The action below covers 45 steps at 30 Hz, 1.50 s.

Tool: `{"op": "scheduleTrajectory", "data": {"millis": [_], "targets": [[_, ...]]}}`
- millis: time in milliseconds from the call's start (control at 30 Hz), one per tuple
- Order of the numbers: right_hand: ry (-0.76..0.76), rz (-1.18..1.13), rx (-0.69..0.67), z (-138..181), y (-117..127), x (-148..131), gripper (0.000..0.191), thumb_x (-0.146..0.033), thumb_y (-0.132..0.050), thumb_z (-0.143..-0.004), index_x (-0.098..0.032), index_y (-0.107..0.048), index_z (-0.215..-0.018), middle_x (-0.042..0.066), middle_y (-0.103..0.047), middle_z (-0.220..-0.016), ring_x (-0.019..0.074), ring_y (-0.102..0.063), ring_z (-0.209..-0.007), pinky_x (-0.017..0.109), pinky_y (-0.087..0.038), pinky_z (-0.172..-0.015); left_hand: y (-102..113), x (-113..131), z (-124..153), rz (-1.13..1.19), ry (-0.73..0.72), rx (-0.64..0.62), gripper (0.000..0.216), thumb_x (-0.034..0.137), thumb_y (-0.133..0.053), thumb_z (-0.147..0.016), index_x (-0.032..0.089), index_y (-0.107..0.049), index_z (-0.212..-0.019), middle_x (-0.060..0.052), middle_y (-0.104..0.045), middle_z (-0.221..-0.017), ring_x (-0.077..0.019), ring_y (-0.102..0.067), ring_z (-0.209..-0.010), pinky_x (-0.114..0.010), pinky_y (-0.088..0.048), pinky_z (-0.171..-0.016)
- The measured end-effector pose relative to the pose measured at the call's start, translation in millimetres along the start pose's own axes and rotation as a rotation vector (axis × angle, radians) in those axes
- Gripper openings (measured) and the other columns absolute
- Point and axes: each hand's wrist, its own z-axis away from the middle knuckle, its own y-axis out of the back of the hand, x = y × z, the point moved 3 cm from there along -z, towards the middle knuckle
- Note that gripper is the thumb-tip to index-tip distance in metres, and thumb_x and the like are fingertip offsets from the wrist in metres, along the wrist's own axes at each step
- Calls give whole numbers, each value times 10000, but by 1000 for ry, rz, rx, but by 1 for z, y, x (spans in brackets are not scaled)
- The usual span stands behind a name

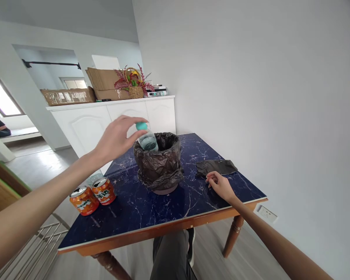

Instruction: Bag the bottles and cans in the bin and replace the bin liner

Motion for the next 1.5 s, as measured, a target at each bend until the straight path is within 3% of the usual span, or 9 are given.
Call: {"op": "scheduleTrajectory", "data": {"millis": [167, 300, 600, 867, 1033, 1133, 1233, 1400, 1500], "targets": [[-7, -10, 8, -1, 0, 1, 172, -334, -509, -871, -250, -605, -986, 23, -760, -862, 204, -717, -648, 350, -566, -713, -30, -17, -4, 49, -54, -160, 600, 699, -427, -1004, 267, -691, -1326, -87, -759, -1297, -354, -680, -1198, -467, -511, -985], [-9, -19, 19, -1, -1, 2, 168, -338, -508, -865, -250, -608, -967, 19, -754, -848, 199, -714, -636, 345, -560, -704, -34, -24, -5, 59, -8, -198, 579, 688, -464, -990, 251, -701, -1287, -81, -771, -1285, -340, -714, -1148, -441, -520, -963], [-4, -28, 28, -2, -2, 6, 165, -322, -525, -858, -252, -624, -969, 11, -756, -839, 194, -710, -635, 336, -555, -700, 3, -1, -2, 67, -12, 191, 468, 582, -501, -1028, 255, -664, -1322, -66, -741, -1341, -299, -683, -1214, -415, -509, -1024], [3, -29, 22, -2, -3, 8, 158, -324, -529, -866, -252, -622, -972, 13, -753, -839, 201, -713, -633, 344, -553, -691, -36, -19, -2, 42, -61, -177, 544, 621, -450, -1025, 220, -699, -1296, -116, -765, -1256, -330, -674, -1180, -438, -510, -974], [4, -22, 15, -2, -3, 9, 153, -320, -520, -876, -253, -619, -972, 11, -749, -838, 198, -712, -642, 340, -552, -701, -47, -36, 4, 65, 81, -353, 601, 672, -435, -987, 254, -720, -1312, -78, -769, -1316, -282, -752, -903, -369, -539, -802], [3, -21, 15, -2, -3, 9, 153, -318, -522, -872, -253, -617, -973, 10, -752, -841, 195, -708, -636, 337, -550, -699, -40, -37, 7, 74, 126, -356, 623, 697, -397, -997, 275, -751, -1287, -45, -778, -1310, -299, -756, -1016, -353, -544, -848], [1, -20, 14, -1, -2, 9, 151, -322, -529, -871, -254, -619, -971, 10, -754, -840, 198, -713, -639, 339, -553, -700, -30, -41, 11, 72, 139, -241, 627, 641, -340, -1037, 236, -732, -1312, -57, -748, -1369, -314, -687, -1229, -377, -501, -1021], [0, -20, 17, -1, -3, 9, 153, -326, -529, -871, -258, -620, -972, 8, -757, -836, 198, -713, -640, 336, -554, -700, -18, -82, 27, -108, 237, -72, 581, 516, -312, -1064, 143, -691, -1300, -139, -714, -1374, -341, -599, -1294, -466, -429, -1118], [-1, -20, 19, -1, -3, 10, 158, -330, -526, -867, -258, -623, -969, 5, -757, -833, 194, -709, -637, 331, -554, -698, -19, -122, 44, -281, 368, -166, 602, 548, -336, -1044, 134, -660, -1335, -190, -667, -1415, -402, -528, -1365, -542, -391, -1136]]}}
